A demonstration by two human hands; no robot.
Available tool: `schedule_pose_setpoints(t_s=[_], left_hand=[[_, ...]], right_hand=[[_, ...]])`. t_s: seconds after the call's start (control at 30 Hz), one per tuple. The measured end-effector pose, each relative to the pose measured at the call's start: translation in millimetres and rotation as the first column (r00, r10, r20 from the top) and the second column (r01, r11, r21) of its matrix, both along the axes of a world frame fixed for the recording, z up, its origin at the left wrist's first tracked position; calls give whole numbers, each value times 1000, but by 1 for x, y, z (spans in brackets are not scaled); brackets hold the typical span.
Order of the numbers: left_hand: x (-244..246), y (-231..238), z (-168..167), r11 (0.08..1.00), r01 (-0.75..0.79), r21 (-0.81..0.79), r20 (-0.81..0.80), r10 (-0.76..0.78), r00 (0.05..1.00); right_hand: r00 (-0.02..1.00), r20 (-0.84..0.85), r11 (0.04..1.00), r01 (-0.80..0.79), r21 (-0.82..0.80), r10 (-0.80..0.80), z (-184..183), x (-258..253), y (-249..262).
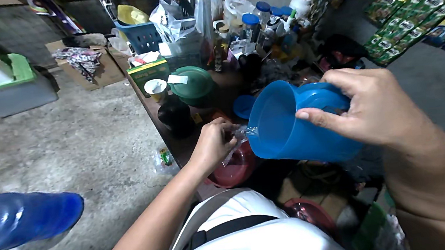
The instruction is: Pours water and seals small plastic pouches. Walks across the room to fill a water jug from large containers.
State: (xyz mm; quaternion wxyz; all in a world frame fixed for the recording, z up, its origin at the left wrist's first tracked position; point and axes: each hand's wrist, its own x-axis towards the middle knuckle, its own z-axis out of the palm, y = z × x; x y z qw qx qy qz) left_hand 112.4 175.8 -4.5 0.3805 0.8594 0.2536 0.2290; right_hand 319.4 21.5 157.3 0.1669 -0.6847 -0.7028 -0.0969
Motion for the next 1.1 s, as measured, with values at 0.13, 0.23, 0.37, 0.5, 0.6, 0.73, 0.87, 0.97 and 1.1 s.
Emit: schedule_pose_setpoints(t_s=[0.13, 0.23, 0.37, 0.5, 0.6, 0.73, 0.87, 0.97, 1.1], left_hand=[[-1, 0, -1, 1000, 4, -6, -4, -4, 1000], [-2, 0, -4, 1000, 9, -8, 9, -9, 1000], [-2, 0, -8, 1000, 0, -10, 31, 0, 1000], [-2, -2, 1, 999, 3, -44, -47, -5, 999], [-3, -3, -6, 1000, -6, -25, 7, 6, 1000], [-5, -5, -4, 999, -1, -40, -16, 1, 1000], [-7, -8, -6, 999, -4, -46, 24, 5, 1000], [-8, -8, -3, 998, 7, -54, -19, -8, 1000], [-10, -9, -3, 998, 5, -59, -47, -7, 999]], right_hand=[[1000, 14, 1000, -8, -12, 8, 3, -1, 0], [999, 35, 1000, -22, -20, 23, 2, 2, 0], [1000, 18, 999, -18, -27, 19, 3, -2, 1], [1000, 10, 999, -22, -23, 22, 3, -5, 1], [1000, 14, 999, -23, -31, 23, 3, -6, 2], [1000, 20, 999, -17, -32, 17, 4, -8, 1], [999, 32, 999, -24, -31, 25, 3, -9, 1], [999, 42, 999, -29, -33, 30, 3, -10, 1], [997, 61, 998, -43, -42, 45, 2, -9, 1]])
